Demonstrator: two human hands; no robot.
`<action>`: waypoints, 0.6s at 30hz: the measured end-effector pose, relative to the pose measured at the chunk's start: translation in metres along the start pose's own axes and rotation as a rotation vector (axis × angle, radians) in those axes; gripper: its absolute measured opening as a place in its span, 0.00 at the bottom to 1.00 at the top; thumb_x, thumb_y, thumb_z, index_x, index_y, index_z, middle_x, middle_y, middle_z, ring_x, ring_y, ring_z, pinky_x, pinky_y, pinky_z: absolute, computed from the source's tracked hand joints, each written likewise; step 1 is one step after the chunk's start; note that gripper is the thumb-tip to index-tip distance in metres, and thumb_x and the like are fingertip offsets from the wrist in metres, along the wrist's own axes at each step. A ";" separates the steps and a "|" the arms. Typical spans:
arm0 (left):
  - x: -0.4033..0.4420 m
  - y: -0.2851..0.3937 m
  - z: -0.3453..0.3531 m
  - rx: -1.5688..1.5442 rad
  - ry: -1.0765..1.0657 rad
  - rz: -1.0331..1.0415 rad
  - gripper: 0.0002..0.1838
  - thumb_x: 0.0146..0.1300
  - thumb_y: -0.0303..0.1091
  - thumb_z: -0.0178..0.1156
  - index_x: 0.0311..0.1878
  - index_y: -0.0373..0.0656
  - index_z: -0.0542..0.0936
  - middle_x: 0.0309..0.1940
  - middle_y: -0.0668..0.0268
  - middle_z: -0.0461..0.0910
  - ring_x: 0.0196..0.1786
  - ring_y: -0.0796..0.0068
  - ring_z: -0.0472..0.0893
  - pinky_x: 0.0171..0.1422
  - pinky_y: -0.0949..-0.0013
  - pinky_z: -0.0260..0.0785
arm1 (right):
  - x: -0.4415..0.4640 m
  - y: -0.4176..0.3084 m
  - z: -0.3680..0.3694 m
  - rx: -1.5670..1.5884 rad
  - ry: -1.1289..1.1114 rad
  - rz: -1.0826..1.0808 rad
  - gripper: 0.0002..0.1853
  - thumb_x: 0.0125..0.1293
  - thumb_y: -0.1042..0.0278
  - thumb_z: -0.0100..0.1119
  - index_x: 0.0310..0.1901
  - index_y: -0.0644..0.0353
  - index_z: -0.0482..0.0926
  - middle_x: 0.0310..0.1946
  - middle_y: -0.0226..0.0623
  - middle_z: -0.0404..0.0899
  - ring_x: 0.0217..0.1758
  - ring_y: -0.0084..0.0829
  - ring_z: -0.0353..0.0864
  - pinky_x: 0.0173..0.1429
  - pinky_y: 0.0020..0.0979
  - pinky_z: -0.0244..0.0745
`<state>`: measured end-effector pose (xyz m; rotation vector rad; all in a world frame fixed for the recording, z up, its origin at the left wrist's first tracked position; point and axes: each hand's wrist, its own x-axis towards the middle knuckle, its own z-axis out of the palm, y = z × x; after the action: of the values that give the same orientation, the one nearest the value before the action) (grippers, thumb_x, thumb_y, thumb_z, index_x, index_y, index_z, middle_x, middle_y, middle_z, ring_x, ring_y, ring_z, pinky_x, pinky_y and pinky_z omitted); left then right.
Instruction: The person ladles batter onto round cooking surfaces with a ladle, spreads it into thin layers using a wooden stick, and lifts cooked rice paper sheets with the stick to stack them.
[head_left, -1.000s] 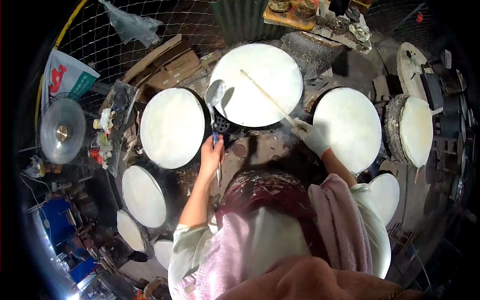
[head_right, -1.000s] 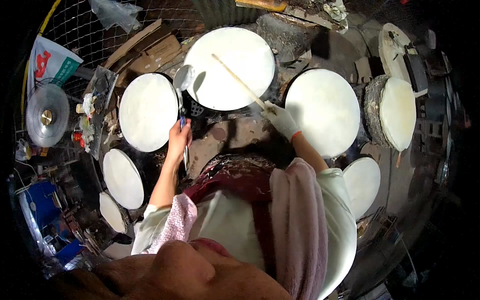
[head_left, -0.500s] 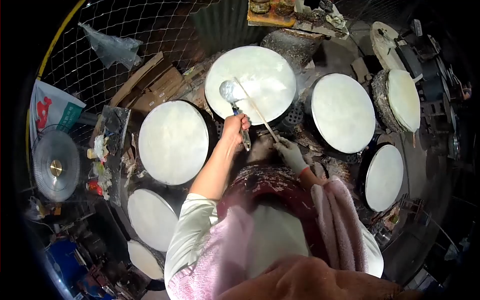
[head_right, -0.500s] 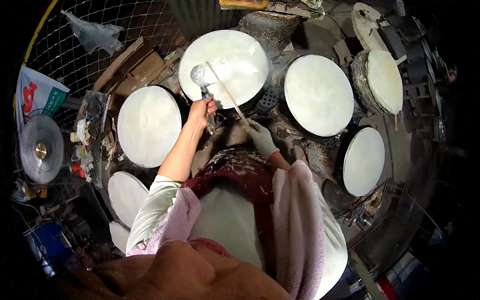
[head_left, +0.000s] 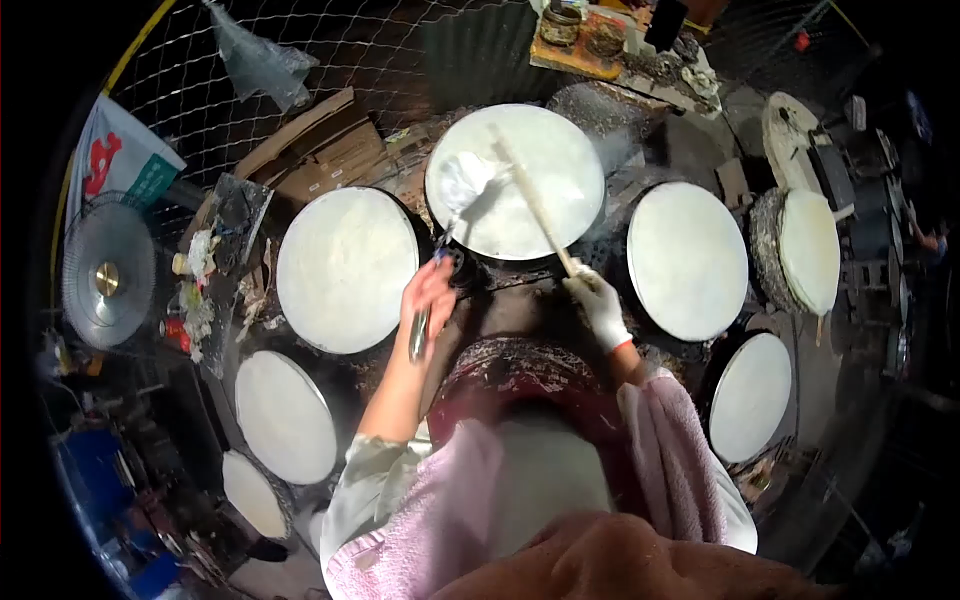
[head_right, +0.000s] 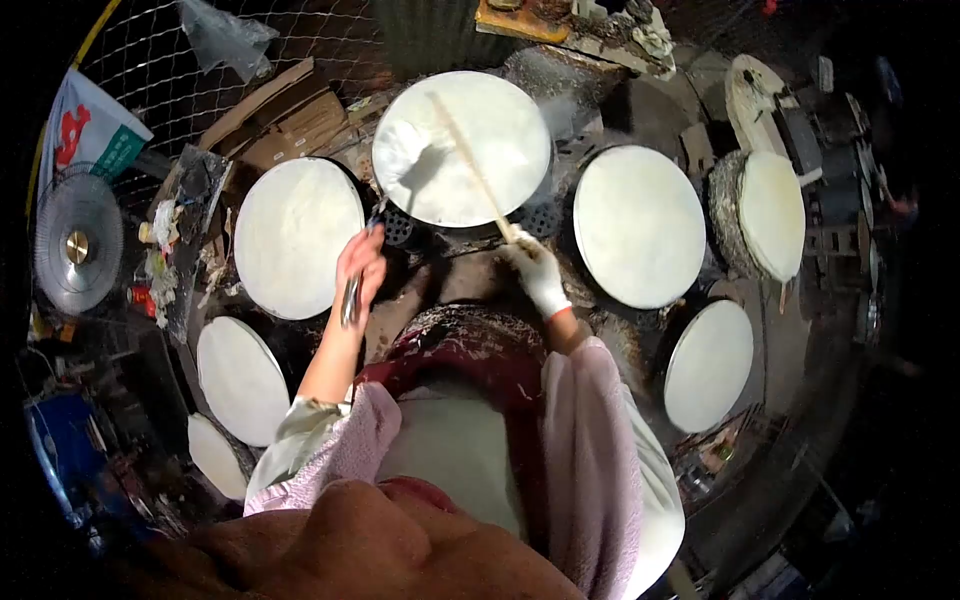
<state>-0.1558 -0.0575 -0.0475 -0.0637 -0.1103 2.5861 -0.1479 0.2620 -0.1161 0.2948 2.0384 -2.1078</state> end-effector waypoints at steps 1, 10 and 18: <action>-0.018 -0.009 0.010 0.104 0.094 0.084 0.14 0.75 0.36 0.38 0.51 0.36 0.68 0.19 0.74 0.64 0.11 0.84 0.59 0.22 0.75 0.55 | 0.010 0.000 -0.012 -0.085 0.072 -0.012 0.21 0.64 0.69 0.61 0.56 0.71 0.74 0.54 0.33 0.78 0.55 0.20 0.73 0.62 0.22 0.64; -0.068 -0.088 0.068 0.064 0.343 0.380 0.14 0.75 0.34 0.40 0.52 0.32 0.67 0.21 0.75 0.63 0.09 0.87 0.59 0.20 0.78 0.52 | 0.058 -0.023 -0.020 -0.777 -0.016 -0.027 0.25 0.63 0.56 0.62 0.60 0.56 0.73 0.45 0.46 0.82 0.47 0.35 0.82 0.53 0.29 0.72; -0.197 -0.165 0.056 0.139 0.321 0.677 0.17 0.75 0.36 0.41 0.52 0.33 0.73 0.22 0.76 0.65 0.10 0.87 0.60 0.23 0.78 0.57 | 0.032 0.000 -0.017 -0.387 -0.213 -0.116 0.26 0.65 0.65 0.61 0.61 0.70 0.70 0.56 0.39 0.76 0.54 0.25 0.74 0.62 0.26 0.65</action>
<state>0.0935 -0.0249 0.0277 -0.5461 0.2539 3.1979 -0.1783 0.2790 -0.1249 -0.1049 2.3122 -1.6630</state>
